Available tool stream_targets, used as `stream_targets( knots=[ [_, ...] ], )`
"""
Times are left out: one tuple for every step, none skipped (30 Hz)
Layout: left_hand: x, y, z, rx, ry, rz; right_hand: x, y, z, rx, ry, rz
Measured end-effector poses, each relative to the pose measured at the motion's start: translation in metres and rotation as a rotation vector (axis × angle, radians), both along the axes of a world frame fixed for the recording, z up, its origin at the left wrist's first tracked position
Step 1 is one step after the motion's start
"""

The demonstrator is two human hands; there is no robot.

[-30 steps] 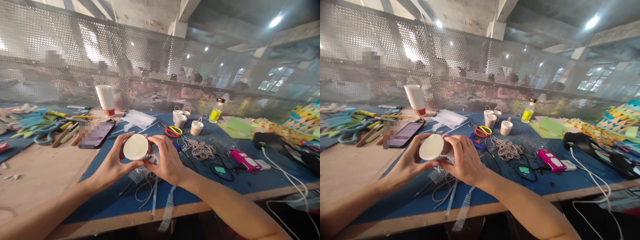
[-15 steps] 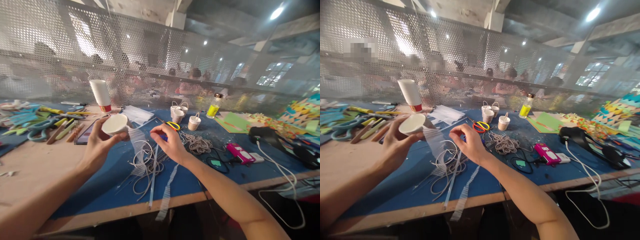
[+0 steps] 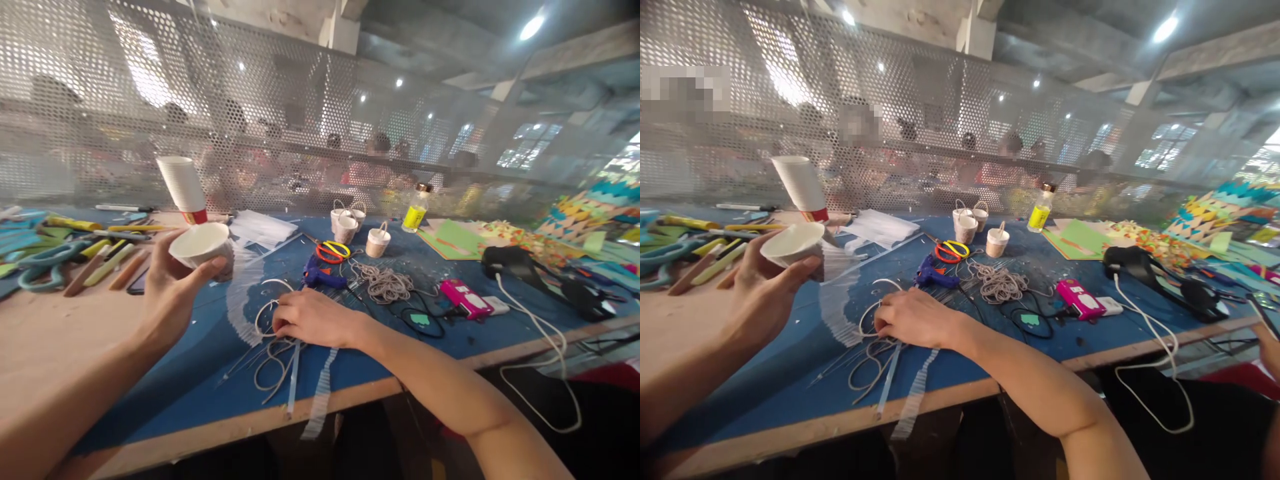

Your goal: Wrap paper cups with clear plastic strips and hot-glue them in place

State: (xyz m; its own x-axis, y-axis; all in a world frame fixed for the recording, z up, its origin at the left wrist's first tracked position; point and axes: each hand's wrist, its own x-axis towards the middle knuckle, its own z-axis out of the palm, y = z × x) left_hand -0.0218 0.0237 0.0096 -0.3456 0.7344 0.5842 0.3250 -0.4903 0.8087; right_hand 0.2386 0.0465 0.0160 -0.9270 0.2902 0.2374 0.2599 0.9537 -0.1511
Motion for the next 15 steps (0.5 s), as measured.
stream_targets(
  knots=[
    [0.002, -0.001, 0.002, -0.020, -0.051, 0.012, 0.000, 0.000, 0.000, 0.020, 0.002, 0.003],
    [0.004, -0.003, 0.003, -0.041, -0.071, 0.004, -0.001, -0.001, 0.000, 0.043, 0.006, 0.009],
    [0.006, -0.003, 0.003, -0.047, -0.076, 0.000, -0.001, -0.002, -0.001, 0.068, 0.011, 0.017],
    [0.007, -0.003, 0.004, -0.045, -0.076, 0.004, -0.001, -0.002, -0.002, 0.091, 0.016, 0.028],
    [0.008, -0.003, 0.003, -0.043, -0.074, 0.008, -0.002, -0.003, -0.003, 0.112, 0.022, 0.040],
    [0.009, -0.003, 0.003, -0.040, -0.075, 0.017, -0.002, -0.003, -0.004, 0.132, 0.027, 0.054],
    [0.010, -0.002, 0.003, -0.039, -0.077, 0.024, -0.003, -0.003, -0.005, 0.150, 0.031, 0.071],
    [0.010, -0.002, 0.003, -0.041, -0.081, 0.025, -0.004, -0.004, -0.007, 0.168, 0.034, 0.087],
    [0.011, -0.002, 0.003, -0.038, -0.090, 0.022, -0.004, -0.004, -0.008, 0.185, 0.035, 0.099],
    [0.012, -0.001, 0.003, -0.037, -0.098, 0.017, -0.004, -0.004, -0.008, 0.196, 0.034, 0.106],
    [0.012, -0.001, 0.004, -0.038, -0.107, 0.010, -0.004, -0.004, -0.008, 0.198, 0.032, 0.106],
    [0.012, -0.001, 0.004, -0.040, -0.116, 0.002, -0.004, -0.004, -0.008, 0.187, 0.030, 0.103],
    [0.012, -0.001, 0.004, -0.039, -0.125, -0.002, -0.004, -0.004, -0.007, 0.166, 0.025, 0.098],
    [0.012, -0.001, 0.005, -0.038, -0.131, -0.004, -0.003, -0.003, -0.006, 0.137, 0.019, 0.096],
    [0.012, -0.001, 0.005, -0.037, -0.135, -0.004, -0.003, -0.003, -0.005, 0.109, 0.011, 0.097]
  ],
)
